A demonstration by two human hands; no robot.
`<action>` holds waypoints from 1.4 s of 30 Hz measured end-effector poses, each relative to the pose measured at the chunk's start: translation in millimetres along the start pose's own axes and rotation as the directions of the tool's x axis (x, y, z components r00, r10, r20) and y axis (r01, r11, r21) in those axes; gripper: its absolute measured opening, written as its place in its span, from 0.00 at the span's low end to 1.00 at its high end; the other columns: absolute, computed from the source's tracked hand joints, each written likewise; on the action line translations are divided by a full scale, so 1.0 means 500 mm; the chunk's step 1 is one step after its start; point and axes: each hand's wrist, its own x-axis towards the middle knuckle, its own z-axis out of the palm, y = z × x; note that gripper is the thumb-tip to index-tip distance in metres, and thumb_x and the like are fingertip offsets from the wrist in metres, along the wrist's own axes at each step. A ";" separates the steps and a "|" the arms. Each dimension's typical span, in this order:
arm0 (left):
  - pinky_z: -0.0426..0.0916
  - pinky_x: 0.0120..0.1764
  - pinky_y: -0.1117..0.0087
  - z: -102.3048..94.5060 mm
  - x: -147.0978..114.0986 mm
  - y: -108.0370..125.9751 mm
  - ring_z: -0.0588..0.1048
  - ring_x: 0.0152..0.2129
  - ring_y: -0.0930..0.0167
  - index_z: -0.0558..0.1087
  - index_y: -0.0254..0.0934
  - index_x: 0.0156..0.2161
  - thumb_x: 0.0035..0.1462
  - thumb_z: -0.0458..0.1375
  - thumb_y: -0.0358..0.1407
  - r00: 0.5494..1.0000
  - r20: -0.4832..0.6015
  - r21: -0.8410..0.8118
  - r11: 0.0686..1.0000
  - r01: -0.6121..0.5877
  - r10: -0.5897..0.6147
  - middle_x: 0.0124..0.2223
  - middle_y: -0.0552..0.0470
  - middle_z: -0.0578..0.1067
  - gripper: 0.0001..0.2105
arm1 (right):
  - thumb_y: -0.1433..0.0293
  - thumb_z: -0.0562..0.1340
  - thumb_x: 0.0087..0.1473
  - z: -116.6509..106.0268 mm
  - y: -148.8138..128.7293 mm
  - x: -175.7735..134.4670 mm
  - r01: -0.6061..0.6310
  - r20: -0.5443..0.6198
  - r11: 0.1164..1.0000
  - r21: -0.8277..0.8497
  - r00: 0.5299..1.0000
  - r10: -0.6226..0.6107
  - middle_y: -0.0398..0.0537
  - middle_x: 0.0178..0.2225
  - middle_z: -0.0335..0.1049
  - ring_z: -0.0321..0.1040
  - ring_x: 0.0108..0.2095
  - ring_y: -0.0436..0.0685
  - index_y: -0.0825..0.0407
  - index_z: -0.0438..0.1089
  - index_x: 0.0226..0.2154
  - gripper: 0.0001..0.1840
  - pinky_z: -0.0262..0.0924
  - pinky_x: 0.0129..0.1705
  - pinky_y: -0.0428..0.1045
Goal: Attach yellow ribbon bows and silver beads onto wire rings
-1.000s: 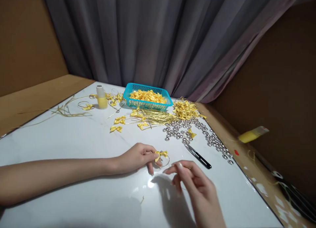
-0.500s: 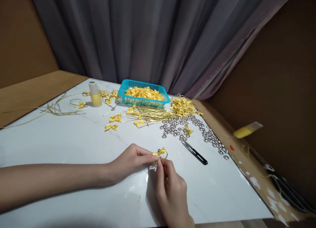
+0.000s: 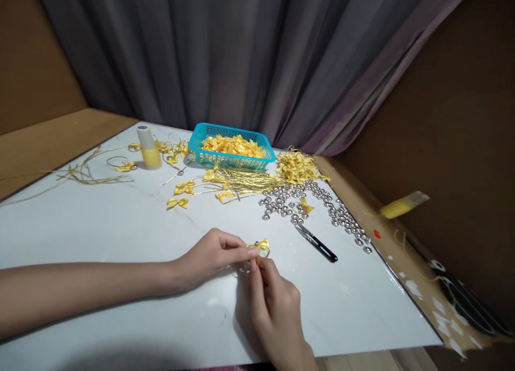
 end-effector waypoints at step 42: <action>0.64 0.28 0.73 -0.001 -0.008 -0.017 0.71 0.24 0.73 0.77 0.31 0.27 0.56 0.55 0.36 0.922 0.050 0.600 0.726 -0.335 0.384 0.27 0.48 0.77 0.12 | 0.63 0.60 0.53 -0.073 0.020 0.023 -0.474 0.372 0.732 0.490 0.873 0.317 0.41 0.22 0.70 0.67 0.26 0.52 0.51 0.66 0.28 0.08 0.61 0.31 0.47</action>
